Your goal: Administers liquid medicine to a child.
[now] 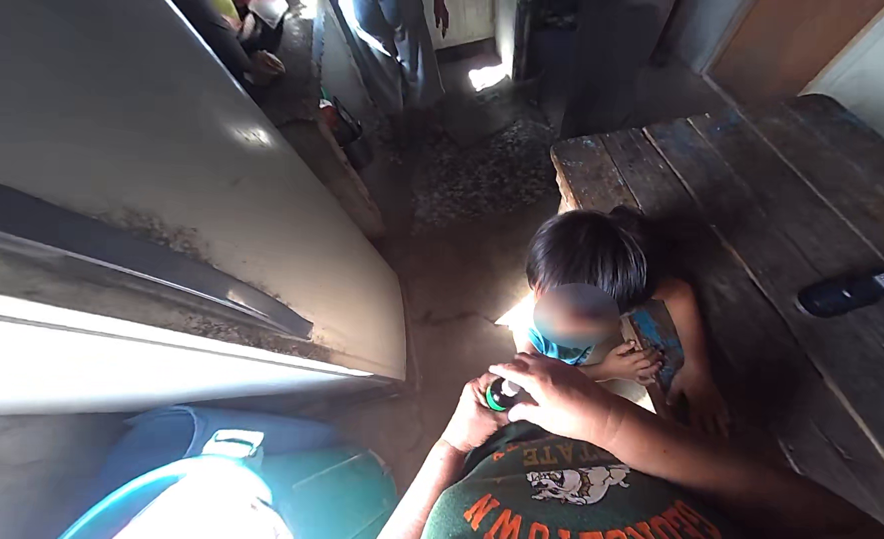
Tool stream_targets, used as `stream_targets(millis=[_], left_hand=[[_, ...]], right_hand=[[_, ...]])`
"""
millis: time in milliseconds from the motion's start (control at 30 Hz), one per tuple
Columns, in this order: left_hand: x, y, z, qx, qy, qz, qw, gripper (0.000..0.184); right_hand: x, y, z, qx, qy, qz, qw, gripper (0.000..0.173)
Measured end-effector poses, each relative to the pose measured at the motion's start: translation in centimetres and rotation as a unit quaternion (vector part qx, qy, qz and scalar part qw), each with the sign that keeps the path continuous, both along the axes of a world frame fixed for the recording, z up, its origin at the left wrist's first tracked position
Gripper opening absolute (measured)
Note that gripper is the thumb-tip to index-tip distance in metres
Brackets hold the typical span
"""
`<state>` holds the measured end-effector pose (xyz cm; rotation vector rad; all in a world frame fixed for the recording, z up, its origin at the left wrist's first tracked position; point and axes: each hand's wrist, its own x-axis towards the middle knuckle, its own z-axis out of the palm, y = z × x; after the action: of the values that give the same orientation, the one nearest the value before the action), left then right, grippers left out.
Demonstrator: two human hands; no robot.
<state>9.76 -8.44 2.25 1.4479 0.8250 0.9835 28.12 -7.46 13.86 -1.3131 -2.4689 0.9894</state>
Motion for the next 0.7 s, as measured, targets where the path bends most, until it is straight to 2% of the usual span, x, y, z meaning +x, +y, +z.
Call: stream_targets(millis=[133,167,267,333,433,500,600,700], left_hand=[[0.8,0.0,-0.1,-0.001,0.010,0.006,1.000,0.033],[1.0,0.0,-0.2,-0.004,0.001,0.006,1.000,0.036],[1.1,-0.2,-0.3,-0.010,-0.013,0.019,1.000,0.038],[1.2,-0.2,-0.4,-0.010,0.003,0.026,1.000,0.034],[1.4,0.1,-0.5,-0.001,0.049,0.025,0.998,0.029],[1.4,0.1,-0.6,-0.001,0.058,0.023,0.998,0.032],[1.3,0.1,-0.5,-0.005,0.055,0.023,0.998,0.033],[1.1,0.4,0.1,-0.019,0.026,0.020,0.999,0.033]], right_hand=[[0.4,-0.2,-0.5,0.036,0.003,-0.020,0.999,0.023],[0.4,-0.2,-0.4,0.025,0.008,-0.012,1.000,0.025],[0.7,0.0,0.3,-0.025,-0.021,-0.010,0.999,0.047],[0.8,0.1,0.0,-0.023,-0.018,-0.033,0.999,0.044],[0.9,0.2,-1.0,0.034,0.013,-0.027,0.999,0.030],[1.2,0.2,-1.9,0.093,0.060,-0.008,0.994,0.018],[2.4,0.0,-2.1,0.150,0.152,-0.023,0.977,0.014],[4.6,0.0,-2.4,0.078,0.284,-0.093,0.951,0.019]])
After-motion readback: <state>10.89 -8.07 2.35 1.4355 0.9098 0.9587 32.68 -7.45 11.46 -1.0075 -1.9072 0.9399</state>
